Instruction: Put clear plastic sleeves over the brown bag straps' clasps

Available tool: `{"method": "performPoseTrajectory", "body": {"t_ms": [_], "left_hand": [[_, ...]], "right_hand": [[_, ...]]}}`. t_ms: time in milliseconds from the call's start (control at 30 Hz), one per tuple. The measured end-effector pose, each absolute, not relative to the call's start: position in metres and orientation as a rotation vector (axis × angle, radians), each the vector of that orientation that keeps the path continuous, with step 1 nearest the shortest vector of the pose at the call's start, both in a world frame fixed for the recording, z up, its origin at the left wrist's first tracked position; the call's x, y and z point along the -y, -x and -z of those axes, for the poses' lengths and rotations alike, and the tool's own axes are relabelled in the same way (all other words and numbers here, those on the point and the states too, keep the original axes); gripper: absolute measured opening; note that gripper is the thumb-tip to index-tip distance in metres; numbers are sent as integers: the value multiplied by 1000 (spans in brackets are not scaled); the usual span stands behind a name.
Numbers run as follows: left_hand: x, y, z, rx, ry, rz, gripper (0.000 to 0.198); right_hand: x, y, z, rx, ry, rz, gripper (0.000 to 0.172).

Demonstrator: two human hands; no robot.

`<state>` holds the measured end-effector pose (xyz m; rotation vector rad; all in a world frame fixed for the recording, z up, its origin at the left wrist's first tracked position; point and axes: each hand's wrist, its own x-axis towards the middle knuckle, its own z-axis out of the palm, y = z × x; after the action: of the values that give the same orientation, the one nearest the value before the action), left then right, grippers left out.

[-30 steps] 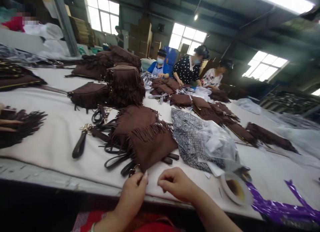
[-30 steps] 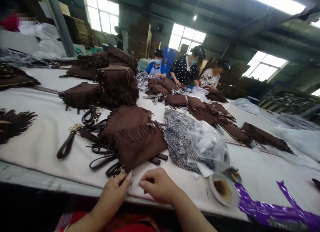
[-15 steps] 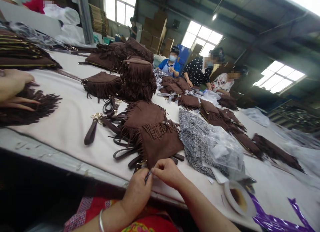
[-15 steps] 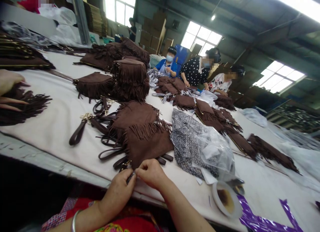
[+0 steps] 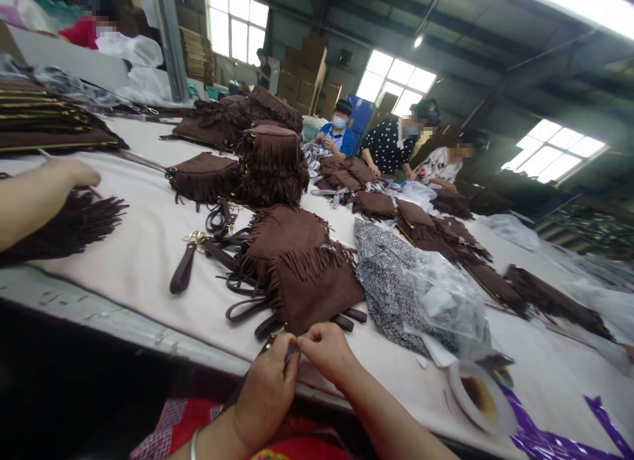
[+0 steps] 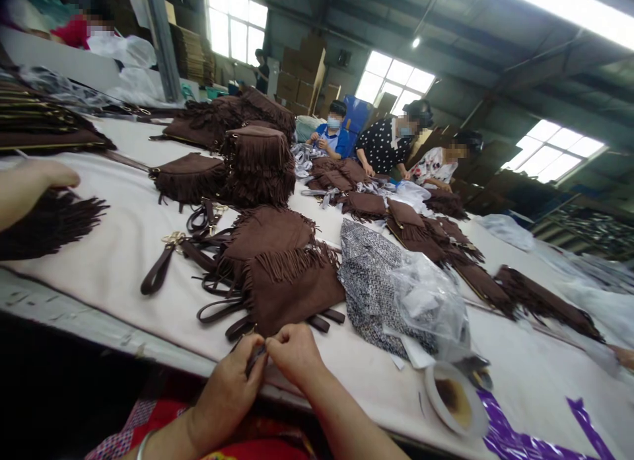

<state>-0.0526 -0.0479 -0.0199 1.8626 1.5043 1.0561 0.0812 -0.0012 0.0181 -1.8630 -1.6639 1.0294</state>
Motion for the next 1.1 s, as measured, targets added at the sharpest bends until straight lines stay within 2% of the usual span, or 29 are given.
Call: {"method": "performPoseTrajectory", "body": {"t_ms": [200, 333, 500, 800, 900, 1100], "left_hand": [[47, 57, 14, -1543, -1779, -1081, 17], [46, 53, 4, -1471, -1329, -970, 22], [48, 43, 4, -1247, -723, -972, 31], [45, 45, -13, -1003, -152, -813, 12], [48, 42, -16, -987, -148, -737, 21], [57, 37, -15, -1089, -468, -802, 44]], "right_hand": [[2, -88, -23, 1656, 1753, -1170, 20], [7, -97, -23, 1673, 1589, -1347, 22], [12, -96, -16, 1598, 1622, -1365, 20], [20, -89, -4, 1571, 1560, -1188, 19], [22, -86, -1, 1551, 1570, -1153, 19], [26, -92, -5, 1519, 1617, -1154, 14]]}}
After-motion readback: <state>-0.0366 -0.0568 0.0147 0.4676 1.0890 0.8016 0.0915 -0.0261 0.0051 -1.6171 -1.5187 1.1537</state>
